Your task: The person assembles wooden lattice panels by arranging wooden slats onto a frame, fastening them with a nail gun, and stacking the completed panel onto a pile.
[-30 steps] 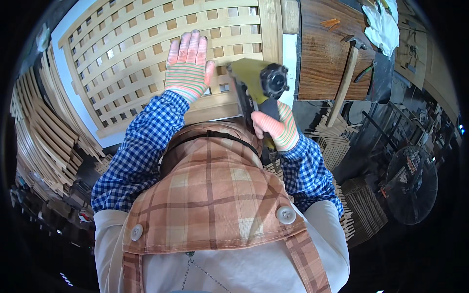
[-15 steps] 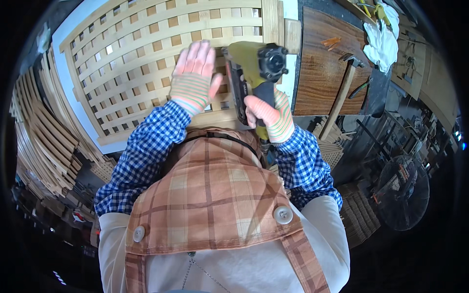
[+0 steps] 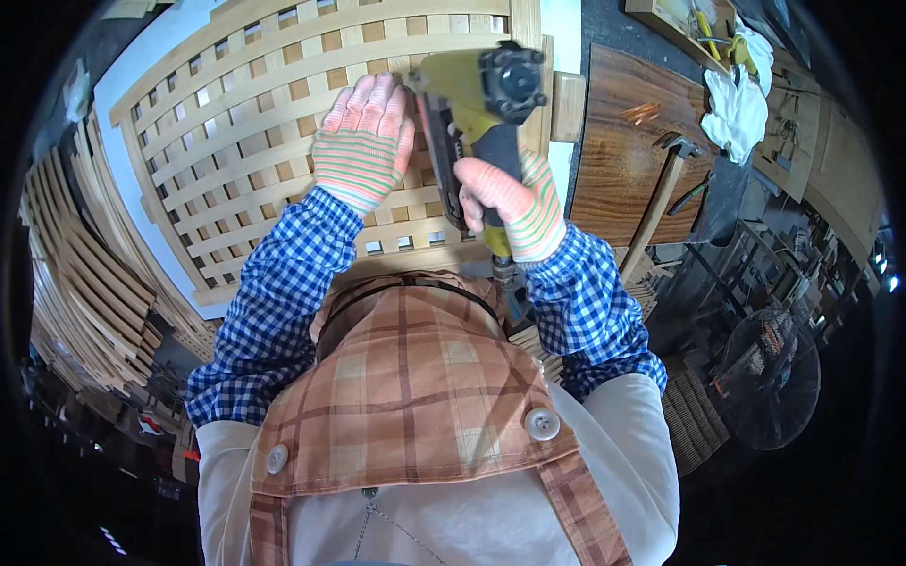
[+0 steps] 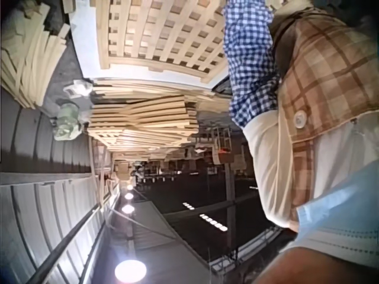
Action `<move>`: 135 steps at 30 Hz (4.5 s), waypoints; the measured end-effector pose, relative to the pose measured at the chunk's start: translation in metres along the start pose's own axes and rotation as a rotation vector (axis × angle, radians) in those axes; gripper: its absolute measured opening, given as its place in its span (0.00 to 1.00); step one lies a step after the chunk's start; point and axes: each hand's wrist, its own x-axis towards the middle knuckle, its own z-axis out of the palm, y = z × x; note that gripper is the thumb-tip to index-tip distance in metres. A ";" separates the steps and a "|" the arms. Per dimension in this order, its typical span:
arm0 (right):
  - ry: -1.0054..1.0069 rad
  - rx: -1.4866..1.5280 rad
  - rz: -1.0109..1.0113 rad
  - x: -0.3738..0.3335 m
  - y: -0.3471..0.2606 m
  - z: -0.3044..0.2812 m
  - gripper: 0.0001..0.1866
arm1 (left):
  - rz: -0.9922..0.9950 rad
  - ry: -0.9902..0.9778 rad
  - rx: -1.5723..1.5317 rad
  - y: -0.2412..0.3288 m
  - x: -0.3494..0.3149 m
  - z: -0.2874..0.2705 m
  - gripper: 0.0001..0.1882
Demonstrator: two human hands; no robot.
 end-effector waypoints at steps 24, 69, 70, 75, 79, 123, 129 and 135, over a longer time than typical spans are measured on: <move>-0.120 -0.213 -0.163 -0.036 0.015 0.002 0.22 | 0.041 0.015 0.099 -0.066 0.043 0.001 0.26; -0.243 0.485 -0.674 -0.105 0.063 -0.051 0.26 | -0.170 -0.510 -0.972 0.134 -0.029 -0.102 0.48; -0.154 0.533 -0.620 -0.114 0.063 -0.068 0.24 | -0.115 -0.487 -0.911 0.148 -0.022 -0.103 0.46; -0.096 0.807 -0.712 -0.145 0.101 -0.138 0.20 | 0.154 -0.767 -0.771 0.189 -0.029 -0.108 0.41; -0.120 0.990 -0.751 -0.158 0.131 -0.171 0.21 | 0.239 -0.595 -0.710 0.186 0.007 -0.053 0.41; 0.032 0.955 -0.784 -0.173 0.139 -0.170 0.25 | -0.276 -0.689 -1.390 0.286 0.035 -0.062 0.14; -0.057 0.913 -0.700 -0.160 0.126 -0.141 0.23 | -0.529 -0.640 -1.534 0.250 0.017 -0.089 0.14; -0.246 0.875 -0.674 -0.145 0.122 -0.118 0.20 | -0.387 -0.497 -1.366 0.216 0.006 -0.109 0.15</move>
